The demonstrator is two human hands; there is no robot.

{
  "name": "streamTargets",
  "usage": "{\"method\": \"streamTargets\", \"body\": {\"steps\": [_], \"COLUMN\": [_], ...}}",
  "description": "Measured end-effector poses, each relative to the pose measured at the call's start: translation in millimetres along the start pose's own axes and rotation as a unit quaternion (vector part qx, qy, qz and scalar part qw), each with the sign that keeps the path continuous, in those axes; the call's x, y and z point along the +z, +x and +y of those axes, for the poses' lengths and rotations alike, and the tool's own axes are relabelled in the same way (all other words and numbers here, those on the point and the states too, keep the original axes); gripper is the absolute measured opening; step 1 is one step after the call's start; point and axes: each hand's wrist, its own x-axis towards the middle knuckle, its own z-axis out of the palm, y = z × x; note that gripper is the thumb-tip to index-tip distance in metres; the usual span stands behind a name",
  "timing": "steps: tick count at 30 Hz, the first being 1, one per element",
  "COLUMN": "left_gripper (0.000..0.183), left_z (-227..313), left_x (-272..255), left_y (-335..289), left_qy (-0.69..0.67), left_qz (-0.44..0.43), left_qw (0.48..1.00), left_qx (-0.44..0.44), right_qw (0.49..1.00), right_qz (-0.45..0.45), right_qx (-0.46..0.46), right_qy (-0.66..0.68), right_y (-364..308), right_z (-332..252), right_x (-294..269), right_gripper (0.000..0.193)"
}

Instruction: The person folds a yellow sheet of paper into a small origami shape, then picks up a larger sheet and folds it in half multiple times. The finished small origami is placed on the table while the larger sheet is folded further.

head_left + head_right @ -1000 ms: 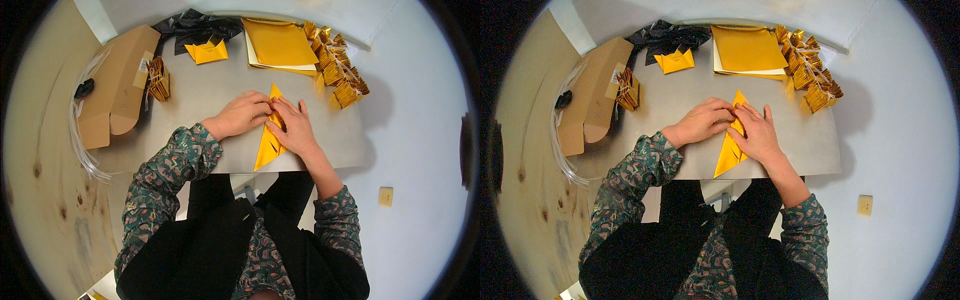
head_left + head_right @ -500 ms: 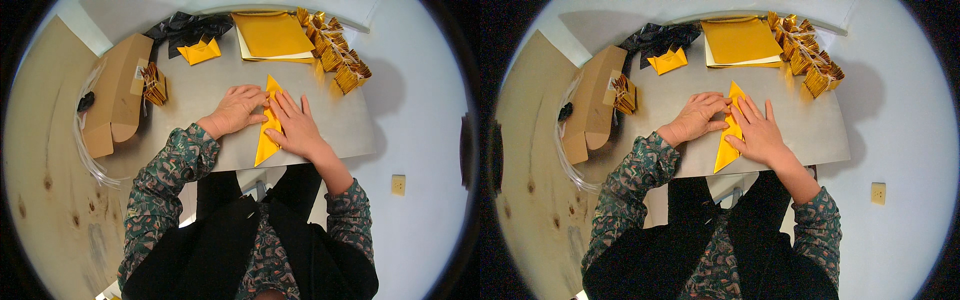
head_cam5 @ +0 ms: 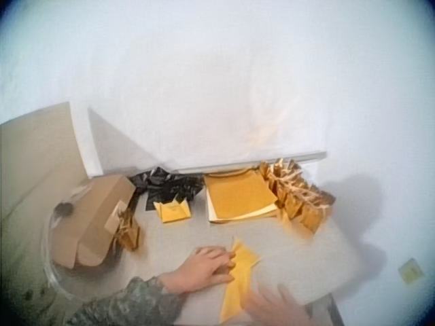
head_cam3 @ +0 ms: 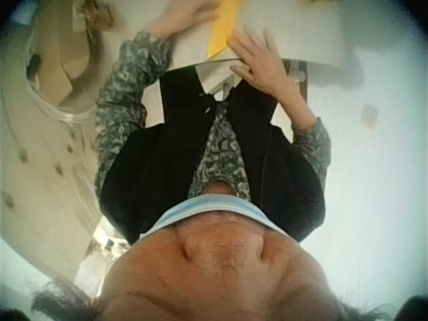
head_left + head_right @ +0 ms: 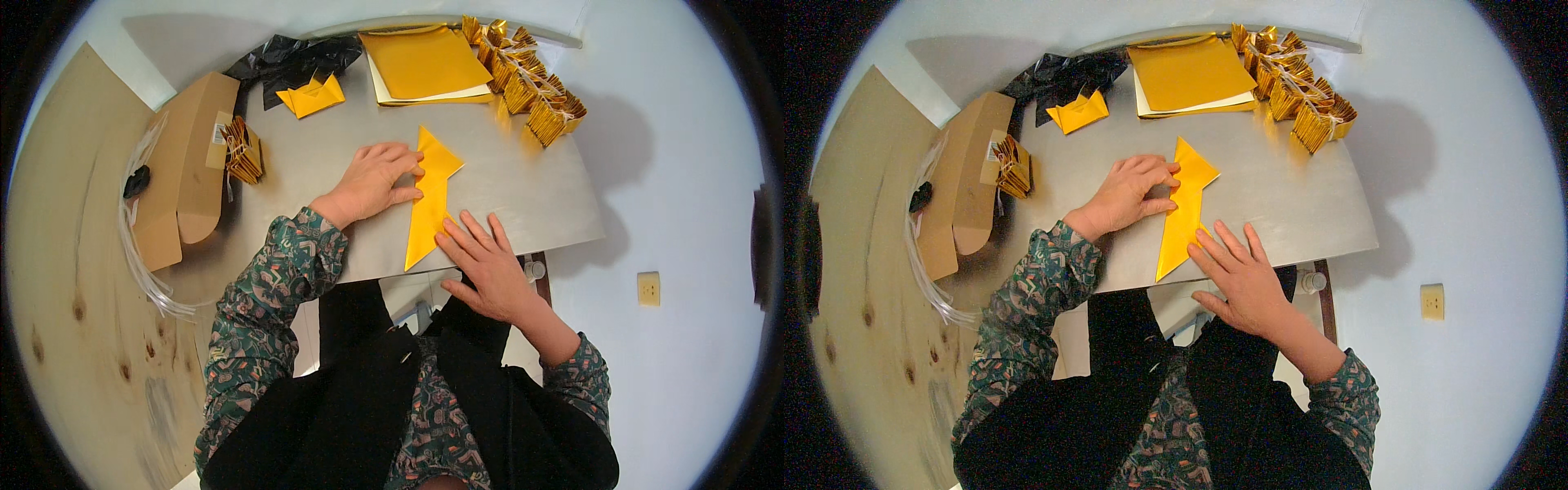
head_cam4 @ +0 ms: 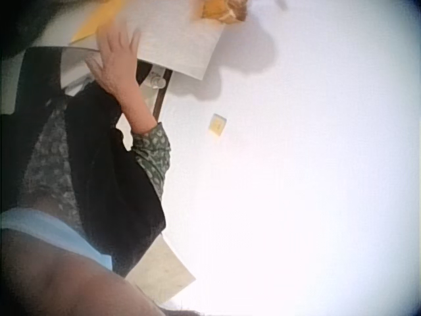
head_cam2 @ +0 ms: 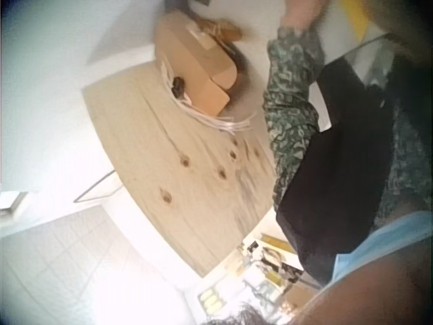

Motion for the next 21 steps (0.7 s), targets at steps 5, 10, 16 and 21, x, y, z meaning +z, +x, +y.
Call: {"method": "streamTargets", "body": {"steps": [5,10,16,21], "left_gripper": [0.037,0.037,0.054,0.059], "left_z": [0.3,0.7,0.6,-10.5], "left_x": [3.5,2.0,-0.4,4.5], "left_y": [-1.9,-0.6,3.0,4.1], "left_qy": [0.003,-0.008,0.009,0.02], "left_qz": [0.012,0.007,-0.008,-0.014], "left_qw": [1.0,1.0,1.0,0.999], "left_qx": [-0.004,0.0,0.001,0.032], "right_qw": [0.997,0.992,0.992,0.991], "right_qz": [0.027,0.093,0.095,0.086], "right_qx": [-0.002,0.049,0.085,0.102], "right_qy": [0.078,0.07,-0.014,-0.029], "right_y": [-3.2,34.0,83.9,83.6], "right_z": [-0.5,24.7,45.8,46.2], "right_x": [-7.3,-8.9,13.7,22.7], "right_gripper": [0.062,0.055,0.06,0.063]}}
